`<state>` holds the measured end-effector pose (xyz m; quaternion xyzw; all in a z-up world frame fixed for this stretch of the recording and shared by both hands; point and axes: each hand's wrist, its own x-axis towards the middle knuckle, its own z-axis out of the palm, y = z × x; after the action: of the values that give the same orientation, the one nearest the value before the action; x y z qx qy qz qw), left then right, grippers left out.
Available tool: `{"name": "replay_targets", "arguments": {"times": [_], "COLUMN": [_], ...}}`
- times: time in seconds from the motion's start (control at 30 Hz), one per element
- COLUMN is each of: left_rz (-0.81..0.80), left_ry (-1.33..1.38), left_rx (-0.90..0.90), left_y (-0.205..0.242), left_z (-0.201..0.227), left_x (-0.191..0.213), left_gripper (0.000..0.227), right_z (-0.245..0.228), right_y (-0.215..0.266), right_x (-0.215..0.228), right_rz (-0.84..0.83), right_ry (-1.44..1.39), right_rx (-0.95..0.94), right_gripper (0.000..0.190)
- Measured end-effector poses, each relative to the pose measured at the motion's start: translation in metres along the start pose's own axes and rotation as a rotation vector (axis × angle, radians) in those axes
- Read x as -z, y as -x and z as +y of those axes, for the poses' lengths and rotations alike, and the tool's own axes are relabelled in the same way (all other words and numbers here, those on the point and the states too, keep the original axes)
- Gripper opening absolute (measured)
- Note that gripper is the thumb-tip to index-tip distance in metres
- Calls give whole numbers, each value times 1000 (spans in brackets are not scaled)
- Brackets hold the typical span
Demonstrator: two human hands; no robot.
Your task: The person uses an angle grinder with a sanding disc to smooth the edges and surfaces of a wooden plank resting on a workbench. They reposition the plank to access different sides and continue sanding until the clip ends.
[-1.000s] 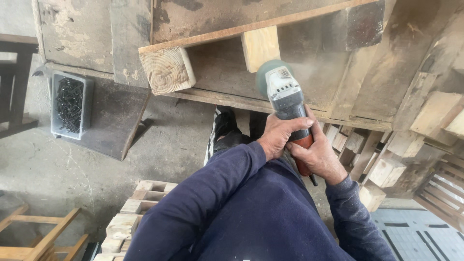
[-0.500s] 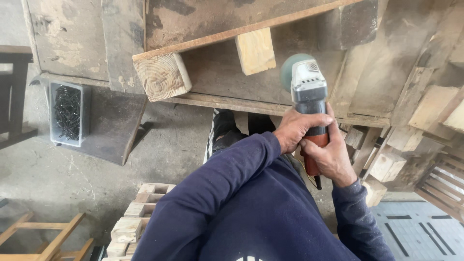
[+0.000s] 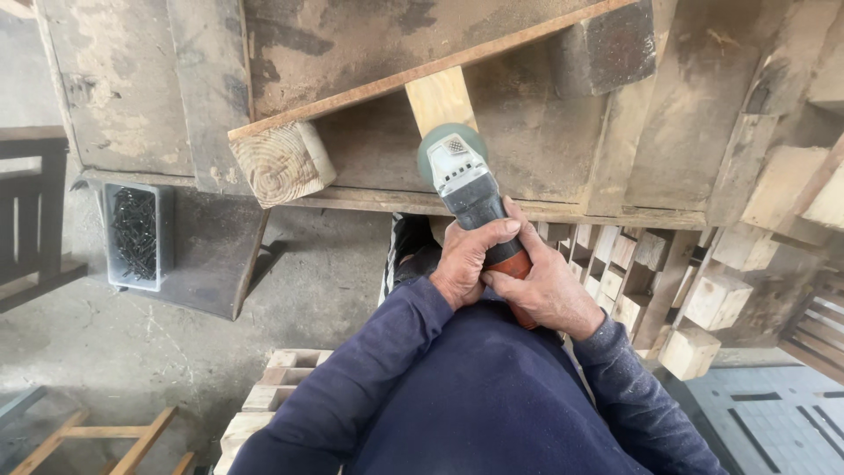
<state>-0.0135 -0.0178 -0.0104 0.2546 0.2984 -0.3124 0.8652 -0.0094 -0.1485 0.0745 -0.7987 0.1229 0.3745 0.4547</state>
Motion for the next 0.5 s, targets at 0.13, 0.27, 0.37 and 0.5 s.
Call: {"name": "replay_targets", "arguments": {"times": [0.13,0.27,0.37,0.5], "left_rz": [35,84,106,92], "left_ry": [-17,-42,-58,-55], "left_rx": [11,25,66,78], "left_y": [-7,-14,-20,-26], "left_z": [-5,-6,-5,-5], "left_x": [-10,-20,-27,-35], "left_gripper": [36,39,41,41], "right_z": [5,15,21,26], "right_y": [-2,-6,-10,-13], "right_x": [10,19,26,32], "right_rz": [-17,-32,-31,-16], "right_ry": [14,-53,-82,-59], "right_rx": [-68,-29,-10,-12], "right_gripper": [107,106,106,106]}}
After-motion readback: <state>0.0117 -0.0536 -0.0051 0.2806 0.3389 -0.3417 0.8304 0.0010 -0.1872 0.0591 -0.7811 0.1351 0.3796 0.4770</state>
